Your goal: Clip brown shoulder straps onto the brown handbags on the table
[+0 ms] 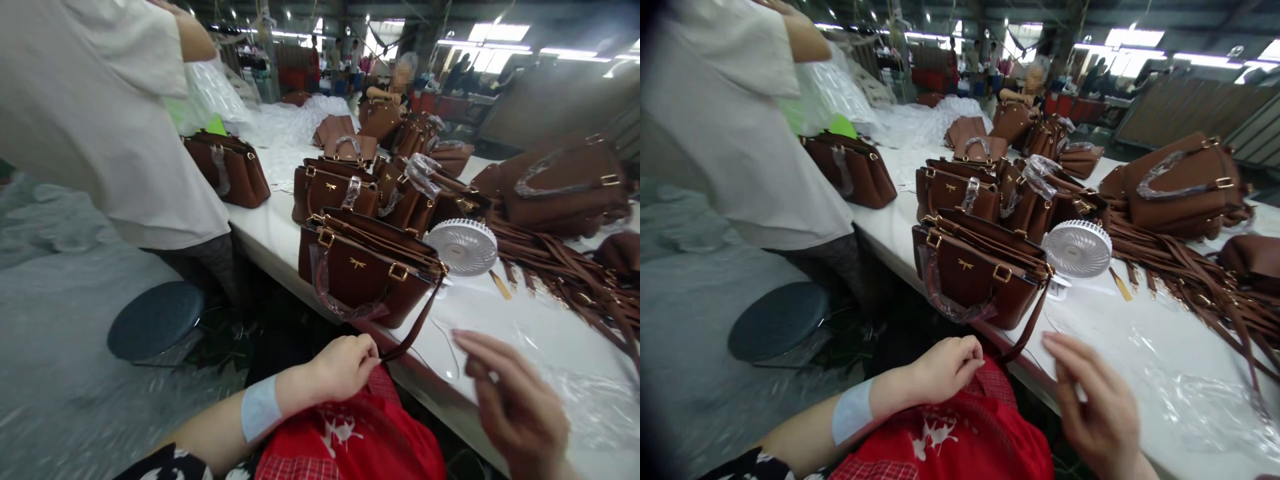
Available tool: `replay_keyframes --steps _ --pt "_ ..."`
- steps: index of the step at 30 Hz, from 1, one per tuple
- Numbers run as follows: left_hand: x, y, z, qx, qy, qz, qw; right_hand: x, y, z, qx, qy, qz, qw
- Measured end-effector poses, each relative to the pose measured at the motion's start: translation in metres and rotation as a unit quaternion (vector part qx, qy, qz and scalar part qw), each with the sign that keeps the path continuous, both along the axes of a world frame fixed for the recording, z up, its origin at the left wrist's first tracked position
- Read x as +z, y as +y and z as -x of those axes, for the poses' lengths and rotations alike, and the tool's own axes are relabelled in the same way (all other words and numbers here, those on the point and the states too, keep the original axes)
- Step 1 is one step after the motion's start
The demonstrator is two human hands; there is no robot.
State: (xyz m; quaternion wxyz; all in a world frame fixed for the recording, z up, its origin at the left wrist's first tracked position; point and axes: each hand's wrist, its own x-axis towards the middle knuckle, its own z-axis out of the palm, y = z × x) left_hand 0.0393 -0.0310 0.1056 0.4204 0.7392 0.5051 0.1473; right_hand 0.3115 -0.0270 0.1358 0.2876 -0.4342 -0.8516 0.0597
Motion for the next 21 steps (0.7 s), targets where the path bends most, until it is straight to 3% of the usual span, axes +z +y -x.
replay_keyframes --steps 3,6,8,11,13,15,17,19,21 --pt "0.012 -0.006 0.017 0.022 -0.046 -0.008 0.999 0.004 -0.007 0.063 0.154 -0.072 0.045 0.984" --pt "0.023 -0.012 0.034 0.044 -0.098 -0.016 0.994 0.007 0.007 0.096 0.212 -0.098 0.043 0.971" --pt "0.029 -0.015 0.044 0.048 -0.147 -0.009 0.988 0.020 0.021 0.106 0.237 -0.116 0.031 0.964" --pt "0.037 -0.006 0.063 0.102 -0.222 -0.057 0.968 0.058 0.045 0.115 0.259 -0.153 -0.035 0.953" --pt "0.043 0.014 0.081 0.201 -0.212 -0.173 0.940 0.088 0.069 0.122 0.243 -0.181 -0.085 0.949" --pt "0.048 0.044 0.102 0.301 -0.159 -0.308 0.888 0.115 0.099 0.133 0.213 -0.207 -0.122 0.947" --pt "0.049 0.079 0.121 0.349 -0.117 -0.385 0.846 0.135 0.132 0.147 0.199 -0.224 -0.141 0.944" --pt "0.047 0.111 0.134 0.350 -0.096 -0.380 0.850 0.146 0.162 0.163 0.198 -0.226 -0.145 0.943" --pt "0.044 0.135 0.140 0.328 -0.086 -0.338 0.878 0.147 0.187 0.176 0.194 -0.222 -0.121 0.948"
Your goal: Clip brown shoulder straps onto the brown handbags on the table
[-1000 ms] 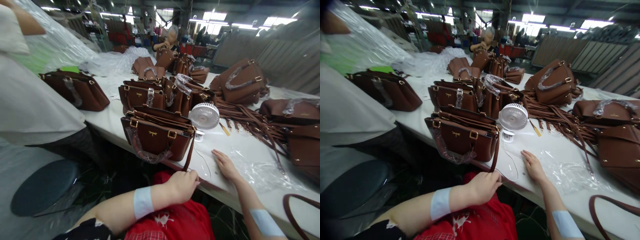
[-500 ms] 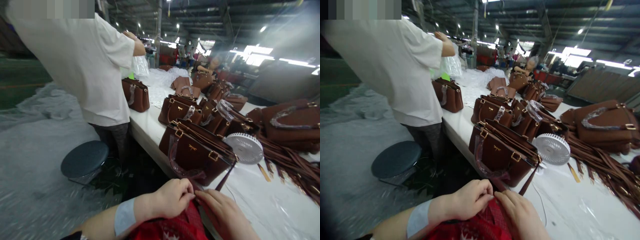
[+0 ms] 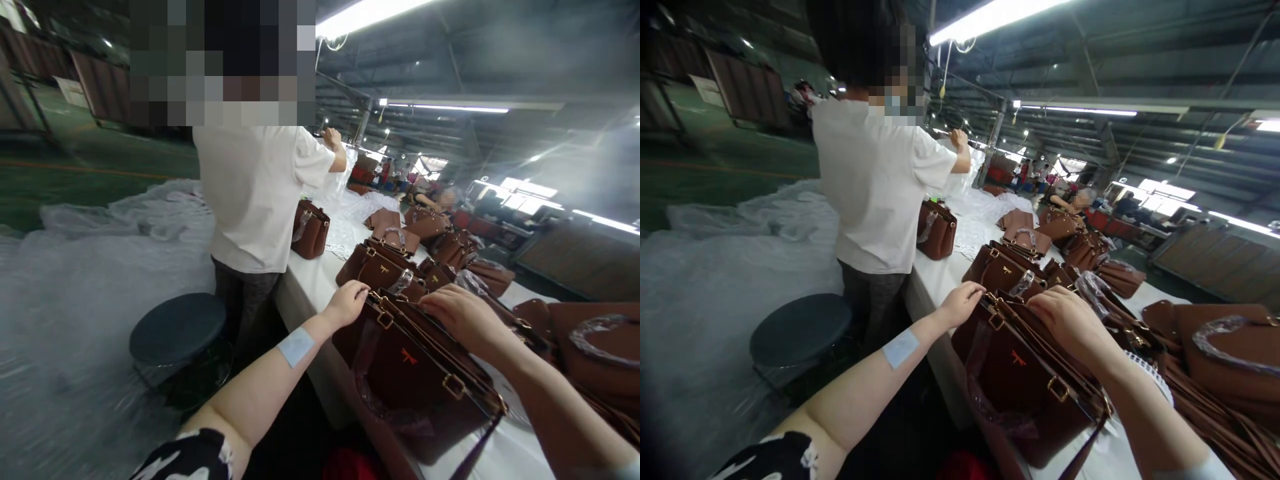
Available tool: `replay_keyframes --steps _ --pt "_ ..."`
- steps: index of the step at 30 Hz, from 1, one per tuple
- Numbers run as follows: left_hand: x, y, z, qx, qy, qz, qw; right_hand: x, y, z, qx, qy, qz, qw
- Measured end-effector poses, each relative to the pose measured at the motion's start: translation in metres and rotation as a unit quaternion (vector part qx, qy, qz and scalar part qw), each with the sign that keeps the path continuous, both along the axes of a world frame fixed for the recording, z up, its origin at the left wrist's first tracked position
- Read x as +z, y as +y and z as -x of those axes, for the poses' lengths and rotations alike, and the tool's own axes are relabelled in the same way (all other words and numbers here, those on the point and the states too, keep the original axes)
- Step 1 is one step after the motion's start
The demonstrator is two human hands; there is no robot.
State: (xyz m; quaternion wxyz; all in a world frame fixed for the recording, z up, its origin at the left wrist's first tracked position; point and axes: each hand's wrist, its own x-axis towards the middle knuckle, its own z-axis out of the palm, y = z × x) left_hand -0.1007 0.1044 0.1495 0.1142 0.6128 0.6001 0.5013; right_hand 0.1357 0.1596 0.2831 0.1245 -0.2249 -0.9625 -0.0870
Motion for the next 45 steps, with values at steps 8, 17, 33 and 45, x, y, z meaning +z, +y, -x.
replay_keyframes --steps 8,17,33,45 --pt "0.029 0.049 -0.003 -0.093 0.167 0.154 0.969 -0.007 0.049 0.021 -0.064 -0.015 0.121 0.991" --pt "0.012 0.027 -0.006 -0.038 0.097 0.089 0.991 -0.011 0.056 0.037 -0.058 -0.059 0.132 0.988" --pt "0.000 -0.016 0.000 -0.010 0.030 0.023 0.999 -0.024 0.022 0.077 -0.005 -0.133 0.064 0.989" --pt "-0.002 -0.014 0.004 0.022 0.030 0.050 0.998 -0.037 0.000 0.086 -0.042 -0.151 0.112 0.981"
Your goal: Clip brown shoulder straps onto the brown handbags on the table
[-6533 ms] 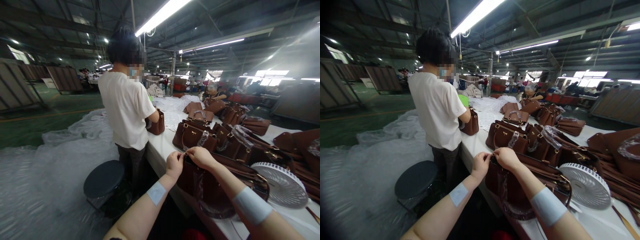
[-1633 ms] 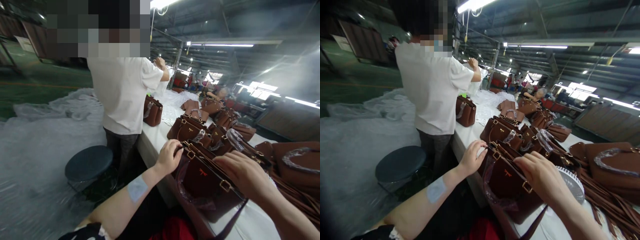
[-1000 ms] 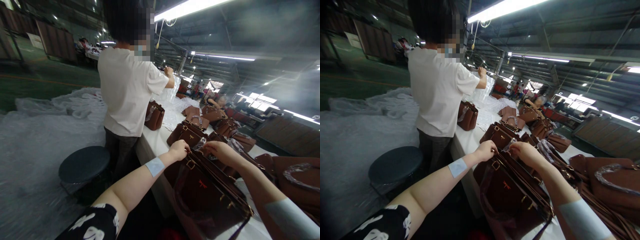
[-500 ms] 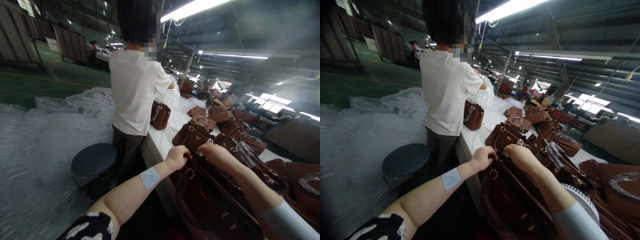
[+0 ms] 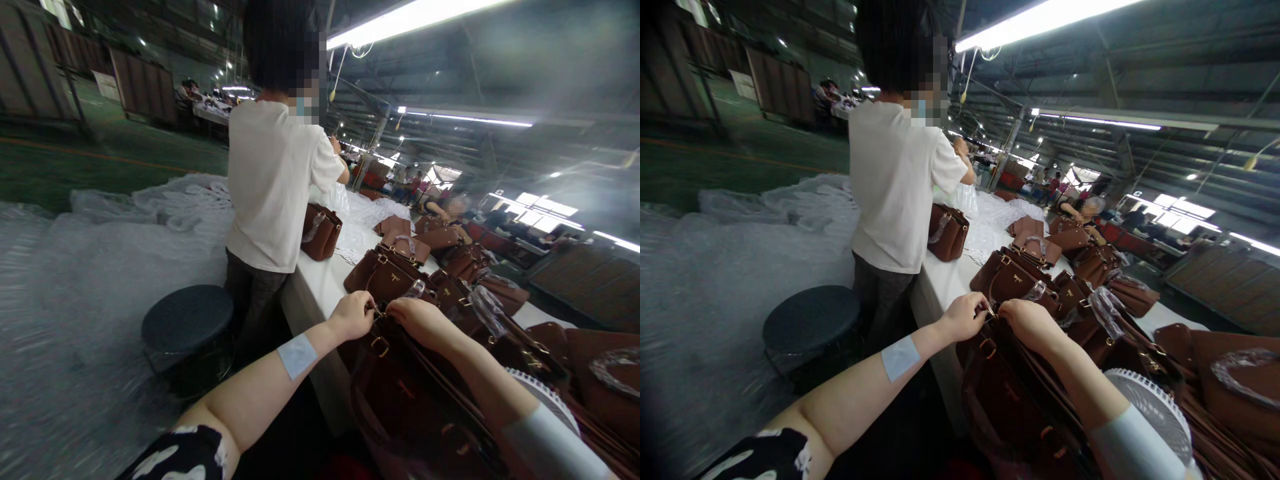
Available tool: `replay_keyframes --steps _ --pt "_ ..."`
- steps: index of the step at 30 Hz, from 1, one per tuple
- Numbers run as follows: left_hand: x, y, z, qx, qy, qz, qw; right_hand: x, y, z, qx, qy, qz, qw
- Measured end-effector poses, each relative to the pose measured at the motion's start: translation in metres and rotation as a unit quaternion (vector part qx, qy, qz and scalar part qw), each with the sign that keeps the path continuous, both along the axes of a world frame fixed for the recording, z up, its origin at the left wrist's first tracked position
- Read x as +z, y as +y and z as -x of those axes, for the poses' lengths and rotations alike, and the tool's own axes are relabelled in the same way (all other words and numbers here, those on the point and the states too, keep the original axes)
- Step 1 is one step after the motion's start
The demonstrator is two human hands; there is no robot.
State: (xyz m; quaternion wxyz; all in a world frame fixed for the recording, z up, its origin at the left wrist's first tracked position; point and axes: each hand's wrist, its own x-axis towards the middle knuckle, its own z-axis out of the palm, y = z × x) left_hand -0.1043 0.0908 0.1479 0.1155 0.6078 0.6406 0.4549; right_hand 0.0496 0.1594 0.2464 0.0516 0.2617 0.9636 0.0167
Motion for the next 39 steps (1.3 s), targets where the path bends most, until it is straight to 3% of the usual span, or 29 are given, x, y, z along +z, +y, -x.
replay_keyframes --steps 7,13,18,22,29,34,39 --pt "0.004 0.004 -0.001 -0.095 0.068 -0.007 0.993 -0.004 0.002 -0.002 -0.011 0.013 0.009 1.000" --pt "-0.002 0.020 0.003 -0.069 -0.091 -0.025 0.993 -0.022 0.011 -0.005 -0.006 0.121 0.063 0.991" --pt "-0.003 0.029 0.006 -0.045 -0.182 -0.045 0.981 -0.048 0.020 -0.002 -0.053 0.289 0.136 0.946" --pt "-0.007 0.039 0.006 -0.046 -0.224 -0.010 0.973 -0.058 0.026 -0.003 -0.093 0.348 0.154 0.920" --pt "-0.004 0.049 0.004 -0.034 -0.203 0.002 0.979 -0.060 0.026 -0.006 -0.115 0.372 0.152 0.908" --pt "0.004 0.052 0.004 -0.074 -0.177 -0.026 0.981 -0.061 0.025 -0.003 -0.123 0.358 0.201 0.904" --pt "-0.002 0.063 0.011 -0.109 -0.156 -0.004 0.982 -0.062 0.028 -0.005 -0.144 0.362 0.184 0.903"
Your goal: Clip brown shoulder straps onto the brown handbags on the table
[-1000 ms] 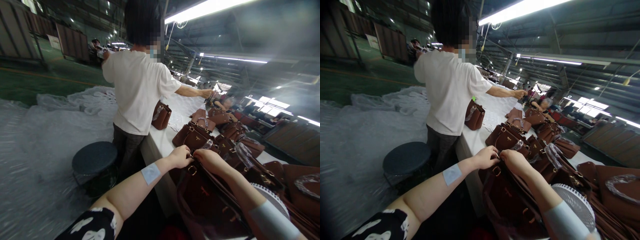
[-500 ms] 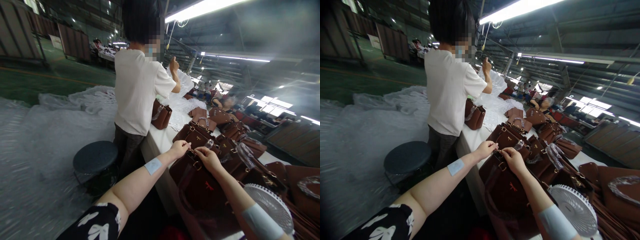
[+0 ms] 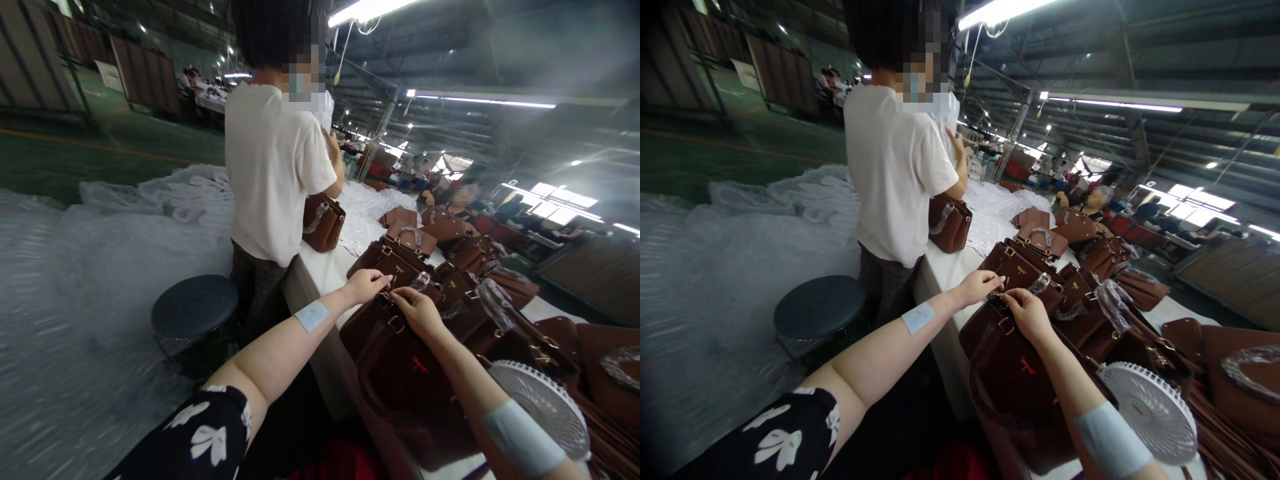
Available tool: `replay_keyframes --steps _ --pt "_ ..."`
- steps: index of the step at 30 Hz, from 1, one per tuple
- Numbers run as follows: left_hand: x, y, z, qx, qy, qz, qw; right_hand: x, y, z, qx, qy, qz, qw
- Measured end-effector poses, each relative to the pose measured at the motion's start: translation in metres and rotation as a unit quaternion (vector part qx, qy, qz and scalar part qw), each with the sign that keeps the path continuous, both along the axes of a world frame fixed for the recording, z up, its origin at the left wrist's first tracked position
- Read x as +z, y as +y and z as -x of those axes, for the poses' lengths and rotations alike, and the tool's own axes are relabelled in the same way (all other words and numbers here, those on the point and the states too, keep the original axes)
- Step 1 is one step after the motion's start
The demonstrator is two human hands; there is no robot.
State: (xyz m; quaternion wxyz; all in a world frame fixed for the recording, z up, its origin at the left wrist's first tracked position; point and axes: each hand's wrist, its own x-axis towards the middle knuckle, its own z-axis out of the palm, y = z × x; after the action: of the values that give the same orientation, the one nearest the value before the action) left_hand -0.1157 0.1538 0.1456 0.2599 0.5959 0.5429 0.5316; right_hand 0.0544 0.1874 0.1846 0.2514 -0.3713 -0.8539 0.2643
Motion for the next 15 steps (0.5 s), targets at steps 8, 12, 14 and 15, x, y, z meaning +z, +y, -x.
replay_keyframes --steps 8,12,14,15 --pt "-0.009 -0.010 0.014 -0.093 0.094 0.031 0.991 0.004 -0.002 -0.007 0.031 -0.020 -0.026 0.999" --pt "-0.014 -0.035 0.013 -0.097 0.101 0.019 0.990 0.010 -0.015 -0.014 0.099 -0.078 -0.062 0.990" --pt "-0.019 -0.046 0.009 -0.067 0.085 0.024 0.994 0.013 -0.021 -0.015 0.125 -0.116 -0.075 0.983" --pt "-0.022 -0.050 0.007 -0.051 0.074 0.027 0.996 0.015 -0.023 -0.015 0.141 -0.131 -0.078 0.978"
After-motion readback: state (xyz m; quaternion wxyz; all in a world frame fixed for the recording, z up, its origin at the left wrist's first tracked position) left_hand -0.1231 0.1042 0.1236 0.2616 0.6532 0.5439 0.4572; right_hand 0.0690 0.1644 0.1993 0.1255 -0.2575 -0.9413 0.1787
